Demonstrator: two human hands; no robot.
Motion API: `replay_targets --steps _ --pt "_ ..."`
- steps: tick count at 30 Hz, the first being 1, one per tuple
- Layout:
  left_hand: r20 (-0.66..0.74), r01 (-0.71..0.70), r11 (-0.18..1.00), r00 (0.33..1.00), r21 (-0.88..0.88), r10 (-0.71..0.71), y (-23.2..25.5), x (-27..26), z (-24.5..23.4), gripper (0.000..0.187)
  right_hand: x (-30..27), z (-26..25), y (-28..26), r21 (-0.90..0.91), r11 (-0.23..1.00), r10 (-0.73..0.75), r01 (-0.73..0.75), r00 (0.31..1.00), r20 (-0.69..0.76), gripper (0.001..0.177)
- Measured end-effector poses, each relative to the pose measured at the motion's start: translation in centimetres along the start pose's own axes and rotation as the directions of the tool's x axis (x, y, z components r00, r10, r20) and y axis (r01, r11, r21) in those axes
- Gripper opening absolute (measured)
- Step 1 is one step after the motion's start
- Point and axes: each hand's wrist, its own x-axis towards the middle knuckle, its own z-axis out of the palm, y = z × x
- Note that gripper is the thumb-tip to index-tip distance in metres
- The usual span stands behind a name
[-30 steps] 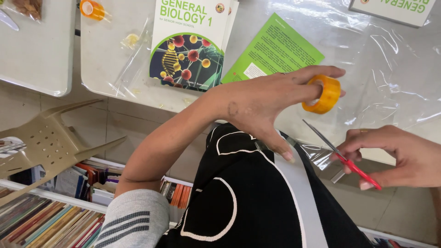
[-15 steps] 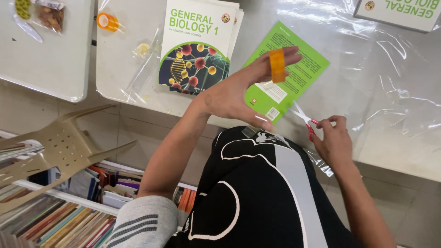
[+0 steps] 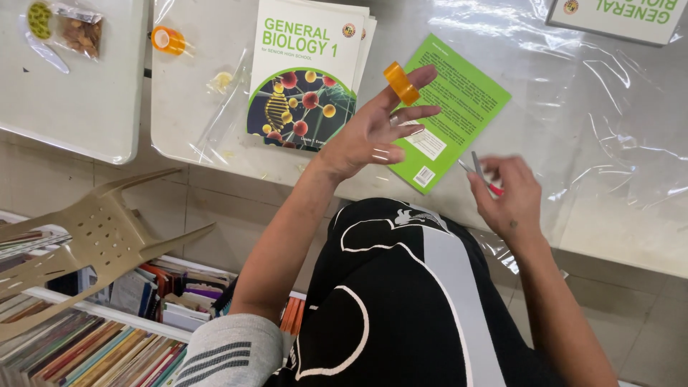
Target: Wrapping a stack of biology textbooks in clear plastic covers using scissors and adhesive tape.
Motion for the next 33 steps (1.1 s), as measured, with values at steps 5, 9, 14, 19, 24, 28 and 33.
replay_targets --steps 5,9,14,19,24,28,33 --pt "-0.016 0.018 0.998 1.0 0.055 -0.017 -1.7 -0.1 0.1 0.126 6.9 0.4 -7.2 0.208 0.968 -0.115 0.141 0.985 -0.131 0.046" --pt "-0.033 -0.007 0.998 0.999 0.063 0.009 -4.0 -0.3 -1.2 0.123 9.7 2.5 -8.8 0.43 0.902 0.002 0.028 0.998 -0.069 0.047" --pt "-0.08 -0.001 0.999 0.997 0.034 0.003 -5.1 -0.2 -2.4 0.121 10.6 5.4 -7.3 0.577 0.807 0.147 -0.128 0.989 0.014 0.036" --pt "-0.062 0.019 0.998 0.998 0.063 -0.015 -2.4 0.0 -2.9 0.115 14.8 6.3 -5.1 0.534 0.839 0.149 -0.104 0.988 -0.042 0.028" --pt "-0.148 -0.033 0.999 0.989 -0.039 0.027 -2.0 -1.5 -5.7 0.111 21.8 8.9 0.4 0.241 0.969 0.088 -0.055 0.988 -0.125 0.033" --pt "-0.211 -0.041 0.995 0.977 -0.088 0.022 -2.0 -3.1 -7.1 0.112 25.5 14.8 3.8 0.1 0.992 -0.071 0.08 0.994 -0.088 0.028" --pt "-0.336 -0.057 0.991 0.942 -0.121 0.013 -2.9 -4.9 -8.2 0.114 29.4 20.2 3.8 0.042 0.999 -0.022 0.023 0.999 -0.029 0.027"
